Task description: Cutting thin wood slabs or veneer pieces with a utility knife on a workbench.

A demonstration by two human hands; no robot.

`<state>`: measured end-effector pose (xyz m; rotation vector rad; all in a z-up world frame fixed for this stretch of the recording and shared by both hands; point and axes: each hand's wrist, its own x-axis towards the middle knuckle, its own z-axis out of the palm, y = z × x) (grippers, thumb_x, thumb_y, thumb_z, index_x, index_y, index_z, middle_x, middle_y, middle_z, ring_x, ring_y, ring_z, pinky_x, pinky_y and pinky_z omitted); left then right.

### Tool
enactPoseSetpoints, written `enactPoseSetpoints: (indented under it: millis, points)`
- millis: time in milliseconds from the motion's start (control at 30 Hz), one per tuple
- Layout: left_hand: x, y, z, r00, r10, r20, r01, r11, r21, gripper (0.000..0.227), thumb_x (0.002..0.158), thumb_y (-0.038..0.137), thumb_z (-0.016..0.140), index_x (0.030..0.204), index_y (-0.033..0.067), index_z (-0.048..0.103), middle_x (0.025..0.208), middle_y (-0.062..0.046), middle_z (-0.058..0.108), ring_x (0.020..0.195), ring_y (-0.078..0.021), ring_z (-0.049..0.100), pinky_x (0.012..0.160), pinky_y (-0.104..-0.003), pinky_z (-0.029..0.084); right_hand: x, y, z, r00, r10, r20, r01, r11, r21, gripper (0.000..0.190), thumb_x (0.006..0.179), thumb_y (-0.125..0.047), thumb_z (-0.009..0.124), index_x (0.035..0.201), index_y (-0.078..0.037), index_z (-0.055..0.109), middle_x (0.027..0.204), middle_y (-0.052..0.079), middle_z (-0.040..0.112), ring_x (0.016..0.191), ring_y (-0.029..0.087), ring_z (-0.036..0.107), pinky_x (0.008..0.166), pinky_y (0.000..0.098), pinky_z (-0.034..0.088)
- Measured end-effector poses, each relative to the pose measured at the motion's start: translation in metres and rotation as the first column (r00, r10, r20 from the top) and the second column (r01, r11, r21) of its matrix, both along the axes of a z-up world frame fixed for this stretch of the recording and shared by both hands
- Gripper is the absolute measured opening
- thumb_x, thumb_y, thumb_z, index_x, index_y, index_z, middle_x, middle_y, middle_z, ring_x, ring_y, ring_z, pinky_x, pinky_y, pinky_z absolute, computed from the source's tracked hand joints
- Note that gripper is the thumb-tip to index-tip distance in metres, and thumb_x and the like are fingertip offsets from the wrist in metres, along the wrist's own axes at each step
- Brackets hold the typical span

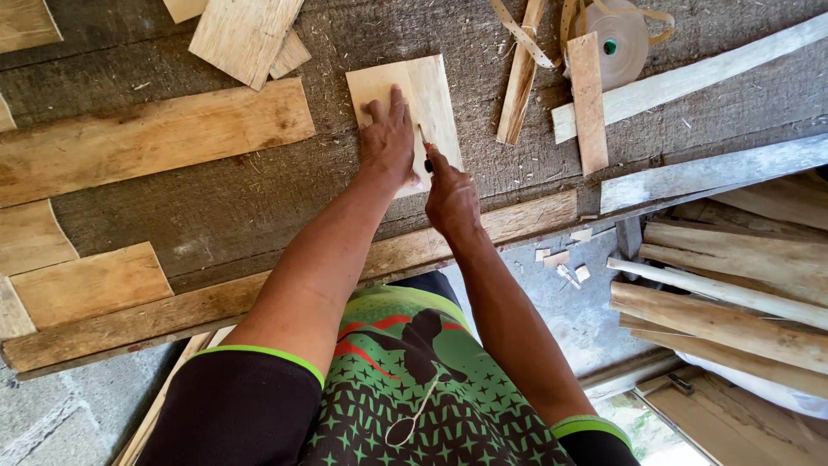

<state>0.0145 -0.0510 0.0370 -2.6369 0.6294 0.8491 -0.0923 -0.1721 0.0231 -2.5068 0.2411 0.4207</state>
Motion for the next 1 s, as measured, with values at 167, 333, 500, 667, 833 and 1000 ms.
enactPoseSetpoints:
  millis: [167,333,500,667,833,1000]
  points:
    - [-0.001,0.0,-0.002,1.0,0.019,-0.024,-0.019,1.0,-0.008,0.163,0.043,0.083,0.088,0.162,-0.0008,0.014,0.169,-0.018,0.007,0.132,-0.0476,0.038,0.065,-0.028,0.062,-0.009,0.001,0.006,1.0,-0.008,0.015,0.008,1.0,0.026,0.048,0.101,0.0,0.048,0.148,-0.011,0.046,0.117,0.019,0.074,0.051,0.019,0.065,0.033,0.0329,0.05]
    - [0.0,-0.001,0.002,0.998,0.045,-0.046,-0.045,0.999,-0.008,0.162,0.044,0.081,0.089,0.162,0.0007,0.012,0.169,-0.017,0.005,0.132,-0.048,0.037,0.066,-0.029,0.063,-0.014,0.002,0.01,0.999,-0.034,-0.001,0.034,0.998,0.055,0.045,0.103,-0.001,0.047,0.147,-0.012,0.048,0.114,0.021,0.074,0.05,0.021,0.065,0.033,0.0348,0.051]
    - [-0.001,0.0,-0.006,1.0,0.029,-0.007,-0.029,0.999,-0.019,0.163,0.044,0.081,0.089,0.162,0.0011,0.012,0.169,-0.017,0.004,0.132,-0.0476,0.037,0.066,-0.028,0.063,-0.021,0.002,0.002,0.999,-0.038,-0.016,0.038,0.999,0.038,0.041,0.105,-0.005,0.047,0.145,-0.011,0.048,0.101,0.023,0.076,0.054,0.022,0.066,0.036,0.0362,0.049]
    - [-0.001,0.0,-0.005,0.999,0.04,-0.008,-0.04,0.999,-0.024,0.164,0.042,0.081,0.089,0.163,0.0015,0.011,0.17,-0.017,0.004,0.131,-0.0471,0.039,0.065,-0.028,0.062,-0.02,0.006,0.019,0.997,-0.052,-0.057,0.054,0.998,0.039,0.043,0.105,-0.006,0.047,0.147,-0.013,0.047,0.097,0.022,0.076,0.054,0.026,0.065,0.038,0.0391,0.049]
    - [-0.001,0.0,0.003,1.0,0.025,-0.016,-0.025,1.0,-0.01,0.164,0.044,0.085,0.086,0.162,0.0007,0.011,0.169,-0.017,0.004,0.13,-0.0472,0.039,0.064,-0.029,0.062,-0.037,0.0,0.011,0.994,-0.068,-0.08,0.073,0.995,0.062,0.044,0.104,-0.004,0.045,0.147,-0.013,0.045,0.096,0.021,0.075,0.047,0.022,0.061,0.032,0.0377,0.046]
    - [-0.002,-0.001,0.003,0.999,0.035,-0.031,-0.035,0.999,-0.006,0.162,0.045,0.082,0.088,0.162,0.001,0.012,0.169,-0.018,0.006,0.129,-0.0479,0.04,0.066,-0.028,0.063,-0.044,0.003,0.034,0.978,-0.073,-0.194,0.077,0.997,0.014,0.044,0.107,-0.006,0.046,0.15,-0.017,0.045,0.09,0.02,0.076,0.052,0.027,0.063,0.037,0.0415,0.047]
